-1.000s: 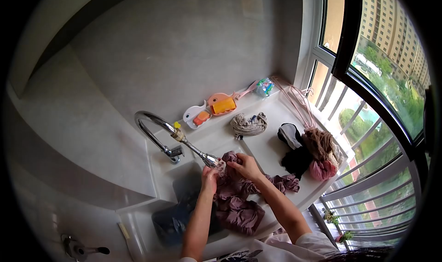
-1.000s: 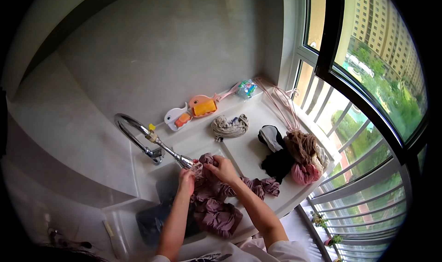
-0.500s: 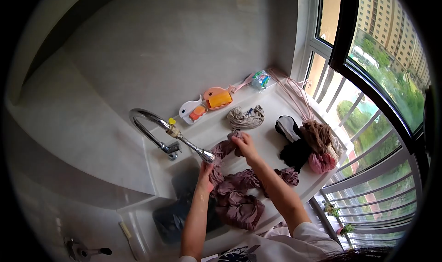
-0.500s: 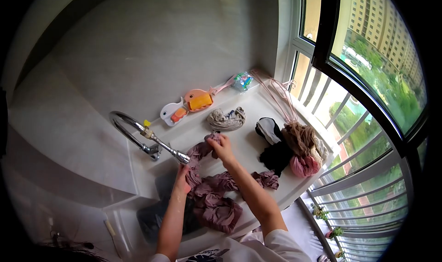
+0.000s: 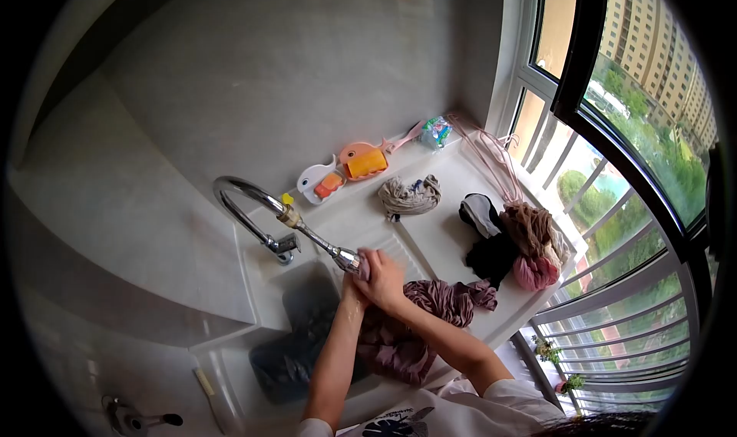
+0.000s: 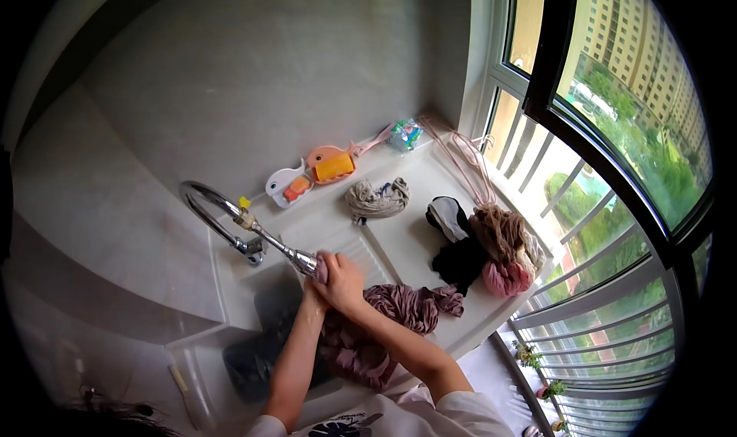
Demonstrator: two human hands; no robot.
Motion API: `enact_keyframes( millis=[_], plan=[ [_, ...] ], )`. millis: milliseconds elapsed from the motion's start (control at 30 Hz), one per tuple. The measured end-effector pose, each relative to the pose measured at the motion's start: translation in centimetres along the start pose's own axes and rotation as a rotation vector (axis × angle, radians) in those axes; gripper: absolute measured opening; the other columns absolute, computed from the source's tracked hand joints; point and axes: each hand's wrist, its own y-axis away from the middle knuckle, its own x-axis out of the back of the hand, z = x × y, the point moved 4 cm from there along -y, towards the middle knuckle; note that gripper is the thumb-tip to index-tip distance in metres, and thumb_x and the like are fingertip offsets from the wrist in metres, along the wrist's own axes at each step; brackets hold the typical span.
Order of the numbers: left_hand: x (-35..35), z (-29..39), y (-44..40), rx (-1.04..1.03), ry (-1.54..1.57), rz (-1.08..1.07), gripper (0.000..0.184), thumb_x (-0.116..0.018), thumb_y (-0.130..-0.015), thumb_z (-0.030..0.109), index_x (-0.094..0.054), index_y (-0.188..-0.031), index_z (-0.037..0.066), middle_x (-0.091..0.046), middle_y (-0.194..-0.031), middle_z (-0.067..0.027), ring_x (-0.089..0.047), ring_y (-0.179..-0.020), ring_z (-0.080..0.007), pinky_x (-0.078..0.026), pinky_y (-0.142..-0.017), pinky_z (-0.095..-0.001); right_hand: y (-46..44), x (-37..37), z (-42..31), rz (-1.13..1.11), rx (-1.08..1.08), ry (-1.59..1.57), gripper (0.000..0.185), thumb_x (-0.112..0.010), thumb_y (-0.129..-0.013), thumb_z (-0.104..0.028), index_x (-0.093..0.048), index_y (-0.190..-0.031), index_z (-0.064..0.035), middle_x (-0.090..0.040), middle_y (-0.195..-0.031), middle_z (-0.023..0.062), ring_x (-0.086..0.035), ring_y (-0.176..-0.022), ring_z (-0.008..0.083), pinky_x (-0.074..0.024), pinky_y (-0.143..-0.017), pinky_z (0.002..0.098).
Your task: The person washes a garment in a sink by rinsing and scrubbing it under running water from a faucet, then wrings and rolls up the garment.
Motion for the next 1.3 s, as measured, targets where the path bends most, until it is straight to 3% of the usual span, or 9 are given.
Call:
enact_keyframes(
  millis=[100,300,400,500,667,800,967,1100,1300],
  plan=[
    [2.9,-0.6,-1.7,-0.049,0.013,-0.157,0.029,-0.054,-0.094,0.041,-0.056,-0.1,0.013,-0.059,-0.099,-0.0017,-0.058,-0.104,-0.0232,-0.05,-0.088,-0.0409,2.5,-0.8,-2.2,-0.152,0.317,0.133,0.06,-0.077,-0.06,-0.033,-0.058,-0.11,-0.0078,-0.058,-0.105,0.0137,-0.058,-0.096,0.033,-0.0463,-0.08,0.0451],
    [1.0,-1.5,0.6,0.2,-0.013,-0.029,0.025,-0.046,-0.097,0.033,-0.057,-0.108,0.014,-0.059,-0.109,-0.0037,-0.055,-0.108,-0.0197,-0.047,-0.091,-0.0394,-1.0,-1.5,3.3,0.052,-0.006,0.134,0.044,-0.07,-0.066,-0.03,-0.059,-0.101,-0.0063,-0.054,-0.103,0.0136,-0.051,-0.097,0.0346,-0.0447,-0.079,0.0446],
    [-2.6,-2.3,1.6,-0.214,0.67,-0.737,0.023,-0.047,-0.096,0.033,-0.056,-0.107,0.014,-0.059,-0.104,-0.0015,-0.057,-0.103,-0.0181,-0.048,-0.089,-0.0367,2.1,-0.6,-2.8,-0.035,0.227,0.154,0.04,-0.069,-0.068,-0.028,-0.059,-0.101,-0.0066,-0.053,-0.108,0.0161,-0.051,-0.102,0.0364,-0.0468,-0.085,0.0461],
    [5.3,-2.0,-1.6,-0.026,0.28,-0.487,0.025,-0.048,-0.096,0.035,-0.056,-0.107,0.014,-0.058,-0.104,-0.0026,-0.058,-0.101,-0.0186,-0.048,-0.089,-0.0355,2.7,-1.8,-2.8,-0.082,0.459,0.09,0.03,-0.068,-0.07,-0.03,-0.059,-0.09,-0.0092,-0.058,-0.1,0.013,-0.056,-0.101,0.0341,-0.0499,-0.08,0.0416],
    [3.2,-2.0,0.0,0.21,-0.044,0.14,0.031,-0.052,-0.094,0.04,-0.059,-0.106,0.012,-0.063,-0.103,-0.0053,-0.063,-0.094,-0.0197,-0.053,-0.082,-0.0369,-2.2,-1.1,3.0,-0.009,0.096,0.187,0.03,-0.071,-0.062,-0.024,-0.06,-0.084,-0.006,-0.057,-0.083,0.0114,-0.056,-0.082,0.0336,-0.0499,-0.069,0.0434],
    [0.1,-0.4,0.6,0.107,0.073,-0.59,0.038,-0.053,-0.092,0.042,-0.06,-0.11,0.01,-0.063,-0.106,-0.0078,-0.063,-0.098,-0.0231,-0.053,-0.085,-0.039,2.1,-0.3,-3.7,0.029,0.437,0.08,0.028,-0.069,-0.064,-0.027,-0.057,-0.081,-0.0073,-0.061,-0.092,0.0132,-0.057,-0.092,0.034,-0.0492,-0.084,0.0421],
    [1.1,-1.9,1.5,0.193,-0.138,0.111,0.038,-0.052,-0.093,0.04,-0.059,-0.116,0.01,-0.062,-0.113,-0.0066,-0.062,-0.101,-0.0222,-0.052,-0.087,-0.0376,-1.5,0.0,3.0,-0.137,0.267,0.181,0.035,-0.073,-0.063,-0.028,-0.056,-0.087,-0.0072,-0.055,-0.083,0.0112,-0.055,-0.086,0.0321,-0.0491,-0.073,0.0435],
    [-0.4,1.4,1.9,0.298,-0.371,0.107,0.029,-0.062,-0.09,0.036,-0.062,-0.105,0.011,-0.067,-0.1,-0.0049,-0.066,-0.086,-0.0192,-0.056,-0.062,-0.0389,-4.0,5.9,7.6,0.032,0.108,0.548,0.046,-0.073,-0.069,-0.025,-0.058,-0.11,-0.0101,-0.052,-0.113,0.0093,-0.045,-0.114,0.0307,-0.0311,-0.099,0.048],
    [-0.6,2.2,-0.9,0.031,-0.483,-0.203,0.036,-0.053,-0.093,0.025,-0.058,-0.117,-0.002,-0.064,-0.109,-0.0109,-0.061,-0.103,-0.0204,-0.048,-0.092,-0.035,-1.3,3.1,6.0,-0.335,0.213,0.086,0.073,-0.067,-0.082,-0.041,-0.036,-0.143,-0.0177,-0.048,-0.134,0.0151,-0.042,-0.127,0.0331,-0.0275,-0.104,0.0516]
  ],
)
